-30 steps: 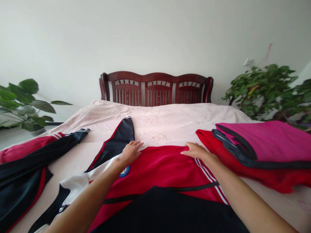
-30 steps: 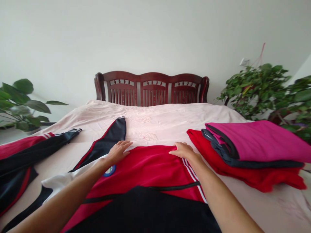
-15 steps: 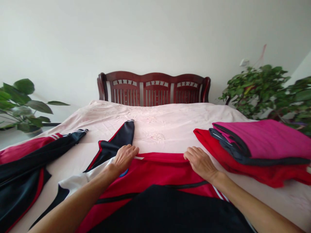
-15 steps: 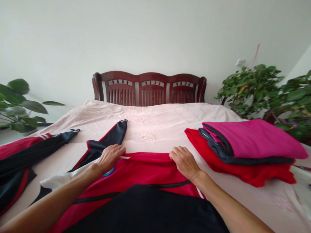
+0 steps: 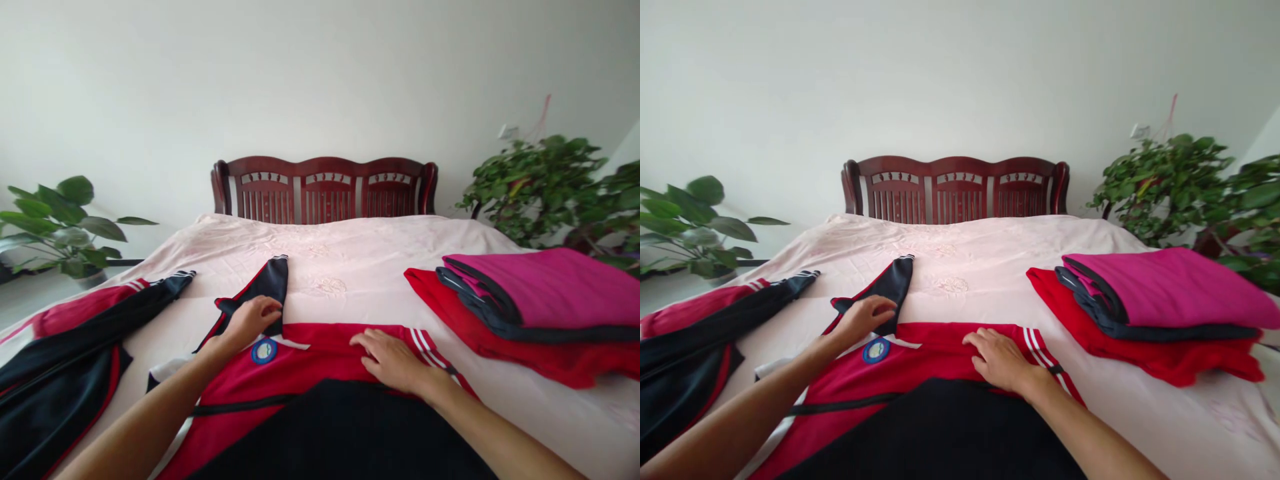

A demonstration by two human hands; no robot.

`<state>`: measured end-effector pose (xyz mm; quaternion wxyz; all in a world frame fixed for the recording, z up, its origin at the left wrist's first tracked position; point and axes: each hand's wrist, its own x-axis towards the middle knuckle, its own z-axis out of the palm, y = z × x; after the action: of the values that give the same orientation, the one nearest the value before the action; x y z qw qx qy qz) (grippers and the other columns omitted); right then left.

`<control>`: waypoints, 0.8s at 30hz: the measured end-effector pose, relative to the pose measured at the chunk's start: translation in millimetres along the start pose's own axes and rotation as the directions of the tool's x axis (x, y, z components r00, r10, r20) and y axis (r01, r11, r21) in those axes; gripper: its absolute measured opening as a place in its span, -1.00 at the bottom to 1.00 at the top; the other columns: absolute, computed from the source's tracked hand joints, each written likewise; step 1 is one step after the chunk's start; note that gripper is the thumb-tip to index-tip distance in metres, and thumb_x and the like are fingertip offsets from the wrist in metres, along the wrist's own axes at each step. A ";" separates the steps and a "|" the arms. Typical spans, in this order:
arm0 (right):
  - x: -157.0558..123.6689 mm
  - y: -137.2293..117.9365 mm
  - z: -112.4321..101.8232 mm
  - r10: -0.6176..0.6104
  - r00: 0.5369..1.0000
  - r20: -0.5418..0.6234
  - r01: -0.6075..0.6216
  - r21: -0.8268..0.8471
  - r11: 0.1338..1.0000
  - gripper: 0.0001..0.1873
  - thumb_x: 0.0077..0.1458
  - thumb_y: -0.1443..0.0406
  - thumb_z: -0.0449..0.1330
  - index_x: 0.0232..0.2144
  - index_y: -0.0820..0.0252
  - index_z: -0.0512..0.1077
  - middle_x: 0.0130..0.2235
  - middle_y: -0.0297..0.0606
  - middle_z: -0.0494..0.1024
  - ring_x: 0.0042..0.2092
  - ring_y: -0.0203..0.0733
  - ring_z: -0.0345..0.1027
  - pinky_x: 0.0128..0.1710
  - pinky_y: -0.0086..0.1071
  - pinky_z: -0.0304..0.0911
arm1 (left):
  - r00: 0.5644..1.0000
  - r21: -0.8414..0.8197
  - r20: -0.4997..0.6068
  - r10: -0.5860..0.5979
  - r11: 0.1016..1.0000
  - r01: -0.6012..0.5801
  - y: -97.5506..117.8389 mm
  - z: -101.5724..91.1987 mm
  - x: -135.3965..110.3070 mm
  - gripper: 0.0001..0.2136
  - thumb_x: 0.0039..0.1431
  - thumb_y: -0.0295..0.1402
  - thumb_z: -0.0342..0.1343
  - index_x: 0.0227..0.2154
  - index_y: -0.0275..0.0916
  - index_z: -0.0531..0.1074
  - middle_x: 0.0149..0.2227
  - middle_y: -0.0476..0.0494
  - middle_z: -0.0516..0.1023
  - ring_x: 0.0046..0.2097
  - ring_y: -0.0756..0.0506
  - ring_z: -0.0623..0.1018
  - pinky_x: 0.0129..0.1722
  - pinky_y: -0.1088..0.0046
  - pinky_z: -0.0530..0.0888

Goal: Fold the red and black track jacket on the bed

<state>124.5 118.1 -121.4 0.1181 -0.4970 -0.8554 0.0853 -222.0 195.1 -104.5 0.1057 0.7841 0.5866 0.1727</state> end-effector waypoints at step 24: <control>2.1 -4.7 8.8 0.097 0.992 0.075 -0.092 -0.057 0.994 -0.55 0.14 0.39 -0.05 0.05 0.13 0.37 0.04 -0.07 0.46 0.08 -0.03 0.34 0.10 -0.11 0.19 | 0.994 -0.337 0.107 -0.035 0.939 0.070 -17.7 -12.3 -88.5 -0.59 0.03 -0.14 0.17 -0.05 -0.18 0.45 -0.28 -0.07 0.63 -0.21 -0.21 0.57 -0.17 0.35 0.42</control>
<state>117.0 117.4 -128.4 0.0672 -0.5362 -0.8369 0.0874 -264.8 115.0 -112.8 0.2730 0.7457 0.5628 0.2295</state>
